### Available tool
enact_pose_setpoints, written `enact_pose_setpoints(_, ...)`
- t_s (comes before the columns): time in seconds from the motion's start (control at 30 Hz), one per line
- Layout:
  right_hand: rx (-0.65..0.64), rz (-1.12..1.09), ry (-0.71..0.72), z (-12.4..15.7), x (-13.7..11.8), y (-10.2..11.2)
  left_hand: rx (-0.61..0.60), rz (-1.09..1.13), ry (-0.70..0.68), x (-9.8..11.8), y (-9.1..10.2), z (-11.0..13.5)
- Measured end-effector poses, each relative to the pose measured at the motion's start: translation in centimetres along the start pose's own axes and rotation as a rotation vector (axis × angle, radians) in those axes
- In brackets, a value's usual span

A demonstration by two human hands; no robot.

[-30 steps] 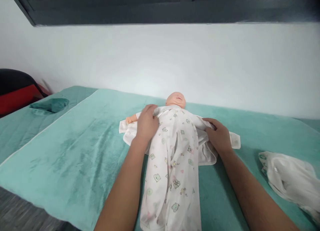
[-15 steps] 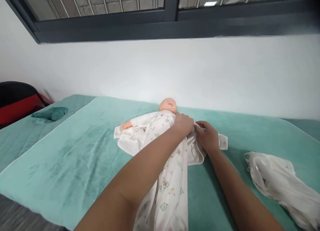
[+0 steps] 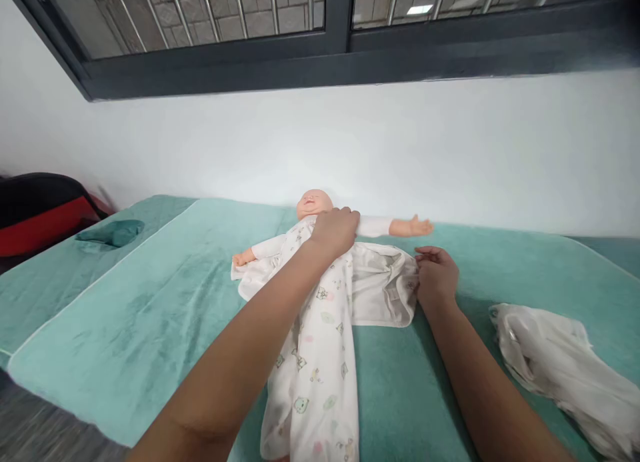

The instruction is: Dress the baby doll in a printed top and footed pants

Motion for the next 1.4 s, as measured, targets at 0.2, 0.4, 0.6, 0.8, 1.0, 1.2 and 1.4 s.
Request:
enact_pose_setpoints(0.2,0.081,-0.033,0.144,0.6,-2.4,-0.3,-0.003,0.111,0.028,0.5,-1.9,2.0)
enact_pose_setpoints(0.4,-0.696,0.42,0.309,7.9,-2.3,-7.1,0.34,0.682,0.485,-6.1,-5.4,8.3)
enact_pose_setpoints(0.6,-0.98,0.567,0.227,10.1,-0.8,-8.7,0.376,0.91,0.608,-7.8,-9.2,10.3)
enact_pose_setpoints(0.8,-0.908,0.497,0.102,9.7,-1.4,-8.6,0.442,0.826,0.636,-7.0,-8.3,10.5)
enact_pose_setpoints(1.0,-0.901,0.471,0.067,9.9,-1.8,-8.8,0.476,0.775,0.64,-6.9,-7.7,11.1)
enact_pose_setpoints(1.2,-0.932,0.486,0.065,10.0,-2.4,-8.9,0.432,0.794,0.69,-6.7,-7.4,11.5)
enact_pose_setpoints(1.4,-0.975,0.34,0.128,10.6,-2.8,-8.7,0.439,0.881,0.658,-6.9,-7.3,11.4)
Point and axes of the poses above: each hand's wrist, its own z-axis away from the middle knuckle, its own y-axis out of the back of the hand, x = y × z, the point moved 5 cm from there along -z, towards the middle knuckle, and after that the axes turned 11 degrees about -z, right-handed, at the moved point
